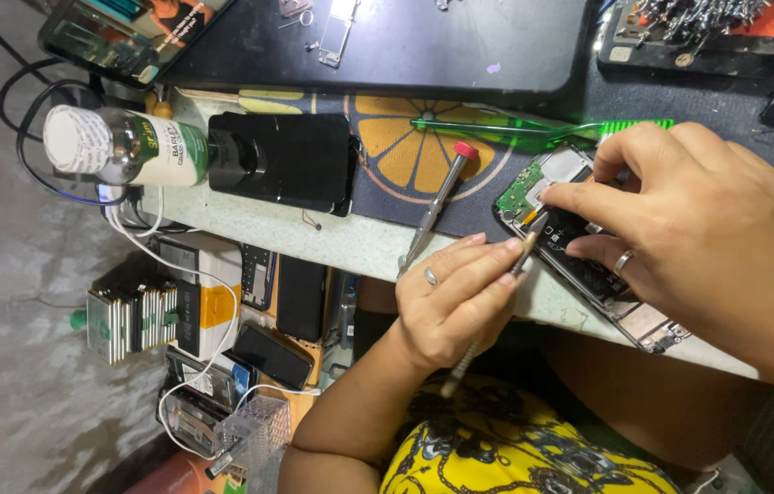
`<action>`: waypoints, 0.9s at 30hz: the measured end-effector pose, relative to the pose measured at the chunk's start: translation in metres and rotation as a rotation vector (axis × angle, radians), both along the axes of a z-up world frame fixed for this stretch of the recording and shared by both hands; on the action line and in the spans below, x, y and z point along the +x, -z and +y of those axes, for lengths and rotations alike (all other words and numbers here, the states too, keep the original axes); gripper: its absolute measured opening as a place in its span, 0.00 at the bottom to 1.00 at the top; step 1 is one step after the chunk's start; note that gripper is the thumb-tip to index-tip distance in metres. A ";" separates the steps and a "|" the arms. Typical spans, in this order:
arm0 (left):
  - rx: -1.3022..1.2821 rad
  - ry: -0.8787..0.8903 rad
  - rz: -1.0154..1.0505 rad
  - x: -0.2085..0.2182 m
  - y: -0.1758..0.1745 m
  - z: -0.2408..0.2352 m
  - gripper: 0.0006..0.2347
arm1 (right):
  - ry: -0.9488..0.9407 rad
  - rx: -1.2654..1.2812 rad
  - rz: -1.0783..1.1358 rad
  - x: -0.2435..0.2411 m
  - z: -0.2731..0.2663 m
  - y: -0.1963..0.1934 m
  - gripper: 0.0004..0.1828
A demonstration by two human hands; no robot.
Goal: The person disassembles a smartphone using a screwdriver and a metal prying tool. They remove the back cover, disconnect internal components, and then reassemble the device by reconnecting parts and securing the back cover.
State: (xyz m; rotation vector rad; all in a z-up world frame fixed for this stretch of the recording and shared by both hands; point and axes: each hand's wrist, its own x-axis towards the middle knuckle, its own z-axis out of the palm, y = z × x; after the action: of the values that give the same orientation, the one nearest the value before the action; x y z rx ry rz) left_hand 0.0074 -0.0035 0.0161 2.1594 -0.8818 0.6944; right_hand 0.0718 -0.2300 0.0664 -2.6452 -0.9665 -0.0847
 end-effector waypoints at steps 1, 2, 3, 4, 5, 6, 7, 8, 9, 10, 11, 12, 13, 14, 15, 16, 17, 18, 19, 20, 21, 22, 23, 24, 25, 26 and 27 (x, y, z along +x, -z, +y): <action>-0.038 0.005 0.013 -0.001 0.001 0.001 0.08 | 0.006 -0.001 0.000 0.000 0.000 0.000 0.27; -0.087 -0.019 0.017 -0.003 0.002 0.001 0.09 | 0.012 -0.003 0.003 -0.001 0.000 0.000 0.27; -0.136 -0.043 0.021 -0.004 0.003 -0.001 0.09 | 0.013 0.010 0.003 -0.002 0.000 0.000 0.27; -0.186 -0.069 0.025 -0.006 0.004 -0.002 0.10 | 0.012 0.023 0.003 -0.002 0.001 0.000 0.27; -0.206 -0.081 0.036 -0.008 0.005 -0.001 0.10 | 0.011 0.037 0.003 -0.003 0.001 0.000 0.27; -0.225 -0.092 0.047 -0.010 0.005 -0.001 0.10 | 0.011 0.029 -0.008 -0.003 0.001 0.000 0.27; -0.243 -0.104 0.058 -0.011 0.006 -0.001 0.10 | 0.011 0.022 -0.018 -0.003 0.002 0.000 0.28; -0.254 -0.113 0.062 -0.012 0.006 -0.001 0.10 | 0.011 0.015 -0.030 -0.003 0.002 0.001 0.28; -0.264 -0.122 0.066 -0.012 0.007 -0.001 0.10 | 0.006 0.007 -0.035 -0.002 0.002 0.000 0.30; -0.275 -0.130 0.070 -0.012 0.007 -0.001 0.10 | 0.001 -0.001 -0.040 -0.003 0.001 0.000 0.31; -0.269 -0.131 0.066 -0.012 0.007 -0.001 0.10 | -0.003 -0.009 -0.044 -0.003 0.001 0.000 0.33; -0.264 -0.128 0.060 -0.012 0.007 -0.001 0.10 | -0.004 -0.024 -0.055 -0.004 0.001 -0.001 0.33; -0.259 -0.126 0.055 -0.012 0.007 -0.001 0.10 | -0.006 -0.040 -0.066 -0.005 0.001 -0.001 0.34; -0.254 -0.122 0.057 -0.012 0.006 -0.001 0.10 | -0.007 -0.055 -0.077 -0.006 0.001 -0.002 0.34; -0.248 -0.118 0.060 -0.012 0.006 -0.001 0.10 | -0.022 -0.034 -0.094 -0.006 0.001 -0.002 0.31; -0.243 -0.114 0.063 -0.012 0.006 -0.001 0.10 | -0.037 -0.013 -0.111 -0.007 0.001 -0.003 0.29; -0.234 -0.114 0.065 -0.012 0.005 0.000 0.10 | -0.052 0.008 -0.129 -0.007 0.001 -0.004 0.26; -0.226 -0.115 0.066 -0.012 0.005 0.000 0.10 | -0.062 0.010 -0.122 -0.007 0.002 -0.005 0.23; -0.218 -0.116 0.068 -0.012 0.004 0.000 0.11 | -0.072 0.011 -0.116 -0.007 0.002 -0.005 0.20; -0.218 -0.116 0.063 -0.012 0.005 0.000 0.11 | -0.083 0.012 -0.108 -0.008 0.003 -0.006 0.18; -0.219 -0.115 0.058 -0.012 0.005 -0.001 0.11 | -0.087 -0.010 -0.107 -0.008 0.003 -0.006 0.17; -0.220 -0.114 0.054 -0.012 0.005 -0.001 0.11 | -0.090 -0.033 -0.106 -0.008 0.003 -0.007 0.17; -0.216 -0.116 0.054 -0.012 0.005 -0.001 0.11 | -0.092 -0.056 -0.105 -0.007 0.003 -0.008 0.16; -0.214 -0.116 0.055 -0.012 0.006 -0.001 0.10 | -0.097 -0.052 -0.113 -0.008 0.003 -0.008 0.18; -0.213 -0.116 0.056 -0.012 0.006 -0.001 0.10 | -0.101 -0.048 -0.122 -0.008 0.003 -0.009 0.20; -0.217 -0.111 0.052 -0.012 0.006 -0.001 0.10 | -0.106 -0.043 -0.131 -0.008 0.004 -0.010 0.21; -0.221 -0.106 0.047 -0.012 0.006 -0.001 0.10 | -0.110 -0.035 -0.139 -0.009 0.005 -0.010 0.22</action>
State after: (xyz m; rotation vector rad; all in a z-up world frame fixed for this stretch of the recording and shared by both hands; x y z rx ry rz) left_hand -0.0042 -0.0048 0.0098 2.0264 -0.6376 0.7528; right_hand 0.0633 -0.2252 0.0768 -2.6411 -1.1659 -0.2299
